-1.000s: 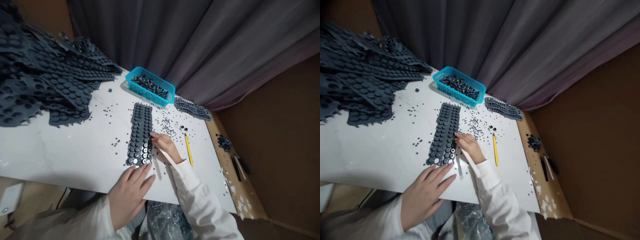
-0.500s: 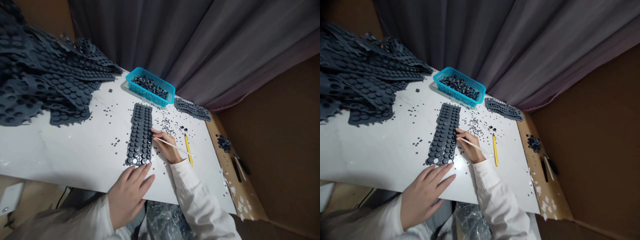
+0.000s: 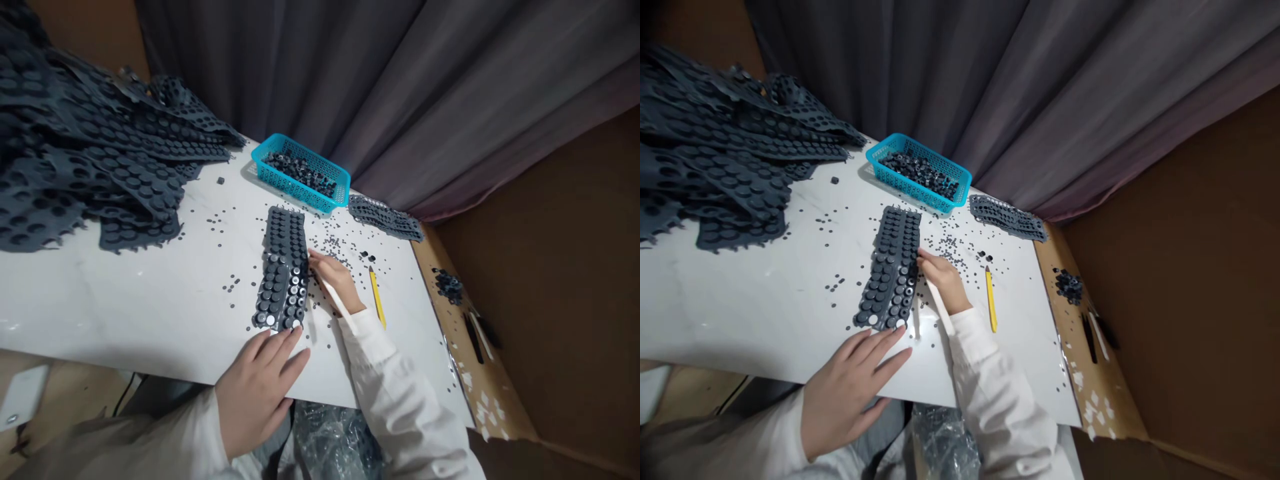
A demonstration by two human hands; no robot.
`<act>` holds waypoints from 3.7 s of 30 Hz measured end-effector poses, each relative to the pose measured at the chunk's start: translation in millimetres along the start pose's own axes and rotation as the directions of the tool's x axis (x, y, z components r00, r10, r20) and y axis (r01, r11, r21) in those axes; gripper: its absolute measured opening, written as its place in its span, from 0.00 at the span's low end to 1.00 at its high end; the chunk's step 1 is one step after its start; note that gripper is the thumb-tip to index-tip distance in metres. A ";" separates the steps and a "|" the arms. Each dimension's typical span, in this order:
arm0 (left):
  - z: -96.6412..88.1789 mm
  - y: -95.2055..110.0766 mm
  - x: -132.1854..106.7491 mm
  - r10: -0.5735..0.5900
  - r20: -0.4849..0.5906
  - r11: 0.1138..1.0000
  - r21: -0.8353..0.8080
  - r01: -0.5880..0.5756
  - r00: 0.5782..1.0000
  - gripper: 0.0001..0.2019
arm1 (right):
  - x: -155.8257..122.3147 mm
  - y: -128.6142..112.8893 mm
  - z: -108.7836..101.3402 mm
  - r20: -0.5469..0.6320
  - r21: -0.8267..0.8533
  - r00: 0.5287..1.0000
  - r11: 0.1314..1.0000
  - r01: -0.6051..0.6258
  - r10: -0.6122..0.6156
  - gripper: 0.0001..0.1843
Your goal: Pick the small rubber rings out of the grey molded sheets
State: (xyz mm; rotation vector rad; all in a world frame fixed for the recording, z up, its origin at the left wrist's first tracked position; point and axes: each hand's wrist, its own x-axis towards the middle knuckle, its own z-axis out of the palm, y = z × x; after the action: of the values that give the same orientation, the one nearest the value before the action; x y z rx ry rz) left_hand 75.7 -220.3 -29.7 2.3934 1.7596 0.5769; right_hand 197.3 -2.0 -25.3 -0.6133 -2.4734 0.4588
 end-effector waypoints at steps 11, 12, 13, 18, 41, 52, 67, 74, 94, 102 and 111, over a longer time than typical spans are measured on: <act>-2.3 2.6 -0.2 -0.019 0.001 1.000 0.001 0.019 1.000 0.26 | -12.3 -21.6 -7.9 0.014 0.444 0.974 0.871 -0.210 0.227 0.04; -2.5 2.5 -0.1 -0.018 0.001 1.000 -0.001 0.018 1.000 0.26 | -15.5 -22.8 -6.1 0.048 0.471 0.969 0.850 -0.234 0.240 0.04; -2.6 2.3 -0.1 -0.019 0.002 1.000 -0.002 0.019 1.000 0.26 | -17.7 -23.4 -4.3 0.070 0.491 0.965 0.833 -0.254 0.253 0.04; -3.5 1.5 0.0 -0.022 0.026 1.000 -0.014 0.022 0.999 0.27 | -19.2 -24.1 0.5 0.087 0.540 0.947 0.784 -0.306 0.310 0.03; 10.8 -33.2 -11.8 0.130 -0.084 0.991 0.055 -0.126 0.988 0.20 | 3.3 -1.1 5.8 -0.053 0.185 0.999 0.982 0.025 -0.015 0.07; 16.9 -30.5 -12.7 0.145 -0.161 0.978 0.176 -0.116 0.976 0.19 | 5.3 3.2 5.4 0.113 -0.128 0.981 0.977 0.170 -0.156 0.10; 17.4 -37.1 -14.6 0.166 -0.084 0.981 0.110 -0.157 0.983 0.19 | 17.6 8.1 0.2 -0.129 0.257 0.984 0.963 -0.084 0.120 0.06; 0.6 -31.6 -10.0 0.142 -0.065 0.988 0.070 -0.137 0.988 0.19 | 14.7 4.0 5.6 -0.037 0.337 0.993 0.937 -0.094 0.113 0.07; -7.9 -30.6 -7.8 0.152 0.078 0.983 0.092 -0.159 0.985 0.23 | 26.8 17.3 8.2 -0.139 0.261 0.984 0.962 -0.075 0.115 0.05; -9.6 -30.0 -6.2 0.157 0.086 0.983 0.081 -0.164 0.984 0.23 | 25.2 18.3 11.7 -0.075 0.156 0.996 0.987 -0.026 0.038 0.05; -5.3 -32.2 -8.0 0.172 0.145 0.978 0.090 -0.187 0.974 0.29 | 33.0 34.3 4.5 -0.150 0.033 0.983 0.994 -0.101 0.105 0.10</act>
State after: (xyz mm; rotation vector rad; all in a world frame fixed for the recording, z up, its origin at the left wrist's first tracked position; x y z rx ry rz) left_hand 42.9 -218.2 -36.7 2.6120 1.5649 0.3378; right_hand 181.2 42.8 -29.9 -0.7411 -2.2971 0.4649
